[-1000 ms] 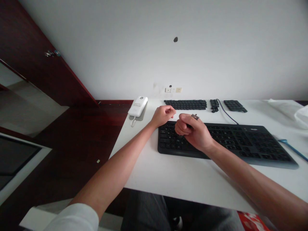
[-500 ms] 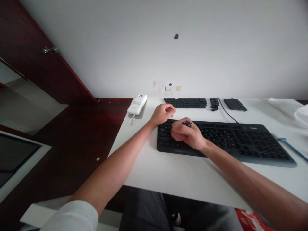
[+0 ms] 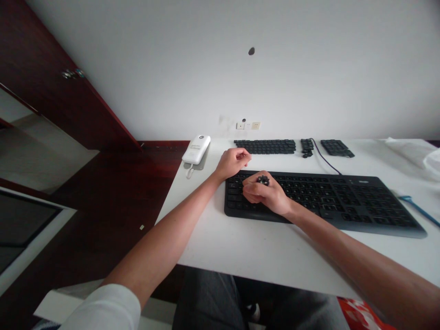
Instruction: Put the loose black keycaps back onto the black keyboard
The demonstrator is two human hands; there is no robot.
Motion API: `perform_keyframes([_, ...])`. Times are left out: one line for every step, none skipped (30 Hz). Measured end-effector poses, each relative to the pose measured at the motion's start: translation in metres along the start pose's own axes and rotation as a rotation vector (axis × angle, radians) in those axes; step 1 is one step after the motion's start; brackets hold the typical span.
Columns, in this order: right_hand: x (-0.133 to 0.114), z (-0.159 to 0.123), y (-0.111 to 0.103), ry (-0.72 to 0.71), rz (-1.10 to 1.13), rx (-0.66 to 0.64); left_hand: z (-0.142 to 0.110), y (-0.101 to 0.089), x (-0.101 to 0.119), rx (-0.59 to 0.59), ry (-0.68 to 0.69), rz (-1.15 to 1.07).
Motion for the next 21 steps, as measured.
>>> perform_keyframes([0.0004,0.0002,-0.0001,-0.004,0.021,0.005,-0.0002,0.0001,0.0000,0.001,-0.001,-0.002])
perform_keyframes([0.0007,0.0004,-0.0001,-0.008,0.041,0.012,-0.0003,0.0001,0.0000,0.002,-0.002,-0.003])
perform_keyframes([0.0009,0.0005,0.0000,-0.011,0.057,0.019,-0.0004,0.0002,0.0000,0.003,-0.004,-0.004])
perform_keyframes([0.0010,0.0007,0.0001,-0.013,0.069,0.028,-0.0005,0.0002,-0.0002,0.003,-0.006,-0.004])
perform_keyframes([0.0010,0.0008,0.0001,-0.013,0.075,0.039,-0.0006,0.0003,-0.0003,0.002,-0.008,-0.003])
perform_keyframes([0.0010,0.0008,0.0001,-0.013,0.077,0.051,-0.0006,0.0004,-0.0006,0.002,-0.009,-0.003])
perform_keyframes([0.0011,0.0008,-0.0001,-0.012,0.077,0.062,-0.0006,0.0004,-0.0008,0.002,-0.009,-0.002])
perform_keyframes([0.0012,0.0008,-0.0001,-0.009,0.073,0.071,-0.0006,0.0005,-0.0010,0.003,-0.008,-0.002])
perform_keyframes([0.0014,0.0009,-0.0001,-0.008,0.066,0.076,-0.0006,0.0004,-0.0012,0.004,-0.007,-0.002])
perform_keyframes([0.0017,0.0009,0.0000,-0.006,0.058,0.077,-0.0006,0.0004,-0.0014,0.006,-0.004,-0.002])
perform_keyframes([0.0021,0.0008,0.0002,-0.005,0.049,0.075,-0.0007,0.0004,-0.0014,0.007,-0.002,-0.001])
perform_keyframes([0.0027,0.0007,0.0002,-0.006,0.041,0.074,-0.0007,0.0003,-0.0015,0.008,0.000,0.000])
perform_keyframes([0.0034,0.0005,0.0003,-0.005,0.031,0.072,-0.0007,0.0004,-0.0014,0.008,0.002,0.002])
perform_keyframes([0.0041,0.0001,0.0002,-0.004,0.014,0.073,-0.0007,0.0004,-0.0014,0.006,0.003,0.003])
perform_keyframes([0.0049,-0.0003,0.0001,0.000,-0.006,0.075,-0.0006,0.0005,-0.0015,0.005,0.004,0.005])
perform_keyframes([0.0056,-0.0008,0.0000,0.004,-0.027,0.076,-0.0006,0.0006,-0.0016,0.004,0.003,0.006])
perform_keyframes([0.0061,-0.0013,0.0000,0.007,-0.045,0.077,-0.0005,0.0006,-0.0018,0.005,0.001,0.006])
perform_keyframes([0.0064,-0.0017,0.0001,0.010,-0.059,0.074,-0.0005,0.0004,-0.0022,0.008,-0.002,0.006])
perform_keyframes([0.0064,-0.0021,0.0002,0.010,-0.067,0.070,-0.0005,0.0002,-0.0025,0.013,-0.004,0.006])
perform_keyframes([0.0062,-0.0023,0.0002,0.007,-0.069,0.065,-0.0005,-0.0001,-0.0028,0.018,-0.006,0.005])
perform_keyframes([0.0060,-0.0023,0.0002,0.005,-0.072,0.061,-0.0006,-0.0002,-0.0029,0.021,-0.008,0.005])
Point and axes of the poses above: each hand's wrist, its own z-axis towards the middle knuckle, its own y-axis out of the palm, x = y × z, the point moved 6 cm from there along z, towards the middle knuckle, and after that the axes turned 12 degrees about -x, right-handed, at the moved point
